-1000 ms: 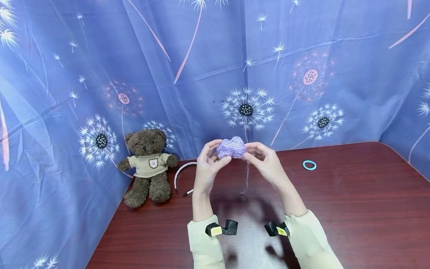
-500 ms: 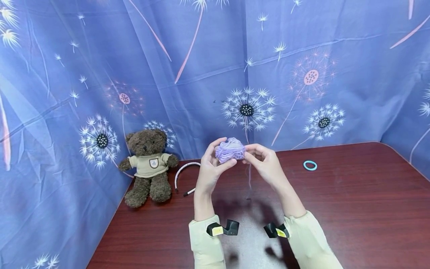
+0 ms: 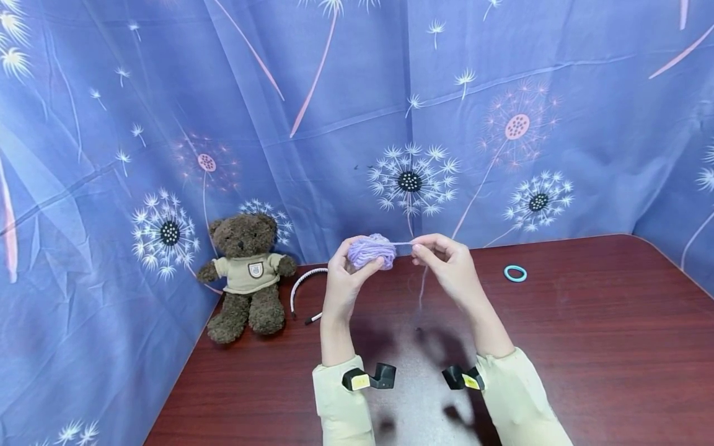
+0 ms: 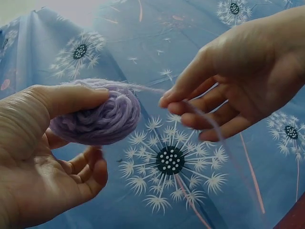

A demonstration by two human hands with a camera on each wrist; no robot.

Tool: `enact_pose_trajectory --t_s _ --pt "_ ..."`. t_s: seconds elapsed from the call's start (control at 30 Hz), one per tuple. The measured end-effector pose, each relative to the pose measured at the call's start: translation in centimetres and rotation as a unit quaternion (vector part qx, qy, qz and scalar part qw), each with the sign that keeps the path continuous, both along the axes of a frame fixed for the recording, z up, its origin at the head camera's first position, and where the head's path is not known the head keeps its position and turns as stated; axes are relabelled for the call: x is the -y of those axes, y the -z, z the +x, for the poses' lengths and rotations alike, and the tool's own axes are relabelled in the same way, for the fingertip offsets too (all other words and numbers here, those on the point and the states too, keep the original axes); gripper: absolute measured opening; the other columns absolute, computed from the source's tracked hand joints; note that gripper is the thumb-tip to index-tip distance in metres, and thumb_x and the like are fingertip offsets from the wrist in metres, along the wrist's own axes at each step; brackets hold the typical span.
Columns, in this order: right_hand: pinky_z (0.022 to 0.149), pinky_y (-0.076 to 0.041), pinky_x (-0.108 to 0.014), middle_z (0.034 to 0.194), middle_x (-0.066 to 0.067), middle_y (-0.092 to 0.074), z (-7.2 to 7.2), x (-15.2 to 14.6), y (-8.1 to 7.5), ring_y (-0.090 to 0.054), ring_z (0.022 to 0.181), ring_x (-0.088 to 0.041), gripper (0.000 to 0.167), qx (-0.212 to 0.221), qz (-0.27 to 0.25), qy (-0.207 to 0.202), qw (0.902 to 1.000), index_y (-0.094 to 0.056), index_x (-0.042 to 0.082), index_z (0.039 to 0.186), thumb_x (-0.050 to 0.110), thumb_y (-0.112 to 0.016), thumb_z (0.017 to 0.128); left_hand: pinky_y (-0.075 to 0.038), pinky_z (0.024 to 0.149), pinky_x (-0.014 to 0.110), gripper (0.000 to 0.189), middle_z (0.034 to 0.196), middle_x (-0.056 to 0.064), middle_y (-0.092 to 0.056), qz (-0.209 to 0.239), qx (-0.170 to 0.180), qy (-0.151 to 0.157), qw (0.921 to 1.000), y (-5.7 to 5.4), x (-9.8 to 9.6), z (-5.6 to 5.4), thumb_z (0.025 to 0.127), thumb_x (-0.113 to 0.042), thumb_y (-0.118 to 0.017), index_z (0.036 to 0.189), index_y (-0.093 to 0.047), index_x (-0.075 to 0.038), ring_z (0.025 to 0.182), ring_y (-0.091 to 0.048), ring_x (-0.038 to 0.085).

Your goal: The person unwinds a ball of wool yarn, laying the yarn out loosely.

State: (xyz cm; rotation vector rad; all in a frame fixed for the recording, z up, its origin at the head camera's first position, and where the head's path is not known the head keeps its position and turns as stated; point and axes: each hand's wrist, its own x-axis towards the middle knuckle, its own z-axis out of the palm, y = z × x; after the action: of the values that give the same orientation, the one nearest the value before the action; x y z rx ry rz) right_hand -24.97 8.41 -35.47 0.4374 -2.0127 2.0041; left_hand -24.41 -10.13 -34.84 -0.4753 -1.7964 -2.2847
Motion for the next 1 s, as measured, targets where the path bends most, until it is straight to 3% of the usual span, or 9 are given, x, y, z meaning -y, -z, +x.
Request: enact_pose_trajectory --t_s 0.13,0.23,0.37,0.43,0.6,0.73,1.0 --pt "0.072 -0.055 -0.015 0.076 0.019 -0.068 -0.1 -0.8 -0.1 -0.065 0.071 0.000 0.014 0.005 -0.020 0.019 0.9996 -0.068 -0.003 0.102 0.007 -0.061 0.094 -0.054 0.084 0.019 0.047 0.114 -0.002 -0.065 -0.006 -0.006 0.013 0.9999 0.1 0.4 0.0 0.080 0.012 -0.064 0.125 -0.052 0.009 0.097 -0.063 0.007" --pt "0.071 -0.056 -0.014 0.075 0.017 -0.068 -0.3 -1.6 -0.2 -0.065 0.068 0.001 0.009 0.003 -0.045 0.035 0.9984 -0.070 0.007 0.096 0.007 -0.062 0.094 -0.053 0.084 0.019 0.040 0.113 -0.004 -0.066 -0.003 -0.012 0.020 0.9997 0.1 0.6 0.1 0.080 0.011 -0.064 0.119 -0.056 0.003 0.097 -0.064 0.007" --pt "0.071 -0.057 -0.014 0.074 0.016 -0.069 -0.5 -2.7 -0.2 -0.065 0.066 0.002 0.013 0.000 -0.077 0.055 0.9955 -0.071 0.014 0.092 0.005 -0.061 0.094 -0.053 0.084 0.019 0.037 0.110 -0.007 -0.068 0.005 -0.026 0.023 0.9994 0.1 0.7 0.0 0.081 0.012 -0.062 0.113 -0.057 -0.004 0.097 -0.064 0.007" --pt "0.071 -0.057 -0.014 0.074 0.015 -0.070 -0.5 -3.2 -0.2 -0.066 0.066 0.001 0.016 0.003 -0.094 0.058 0.9939 -0.071 0.017 0.091 0.005 -0.061 0.094 -0.053 0.083 0.019 0.037 0.109 -0.007 -0.068 0.010 -0.033 0.024 0.9991 0.2 0.7 0.0 0.081 0.013 -0.061 0.116 -0.056 0.000 0.096 -0.064 0.007" --pt "0.071 -0.057 -0.015 0.074 0.010 -0.071 -0.6 -4.2 -0.3 -0.067 0.067 -0.001 0.019 0.006 -0.131 0.066 0.9892 -0.072 0.021 0.089 0.006 -0.062 0.093 -0.059 0.076 0.025 0.042 0.114 -0.001 -0.066 0.030 -0.034 0.022 0.9987 0.3 0.8 -0.2 0.083 0.013 -0.059 0.124 -0.048 0.012 0.095 -0.065 0.010" --pt "0.069 -0.057 -0.015 0.072 0.008 -0.071 -0.6 -4.9 -0.3 -0.067 0.065 -0.001 0.021 0.015 -0.165 0.076 0.9832 -0.073 0.020 0.086 0.003 -0.063 0.092 -0.061 0.070 0.030 0.044 0.119 0.007 -0.063 0.045 -0.025 0.021 0.9985 0.2 0.9 -0.2 0.084 0.014 -0.057 0.127 -0.045 0.014 0.092 -0.065 0.013" --pt "0.068 -0.056 -0.013 0.071 0.009 -0.072 -0.7 -6.7 -0.1 -0.067 0.063 -0.001 0.016 0.031 -0.197 0.104 0.9743 -0.074 0.017 0.086 0.004 -0.066 0.091 -0.060 0.069 0.027 0.046 0.111 0.003 -0.062 0.042 -0.013 0.007 0.9990 0.1 1.2 -0.2 0.084 0.014 -0.057 0.128 -0.044 0.013 0.090 -0.065 0.012"
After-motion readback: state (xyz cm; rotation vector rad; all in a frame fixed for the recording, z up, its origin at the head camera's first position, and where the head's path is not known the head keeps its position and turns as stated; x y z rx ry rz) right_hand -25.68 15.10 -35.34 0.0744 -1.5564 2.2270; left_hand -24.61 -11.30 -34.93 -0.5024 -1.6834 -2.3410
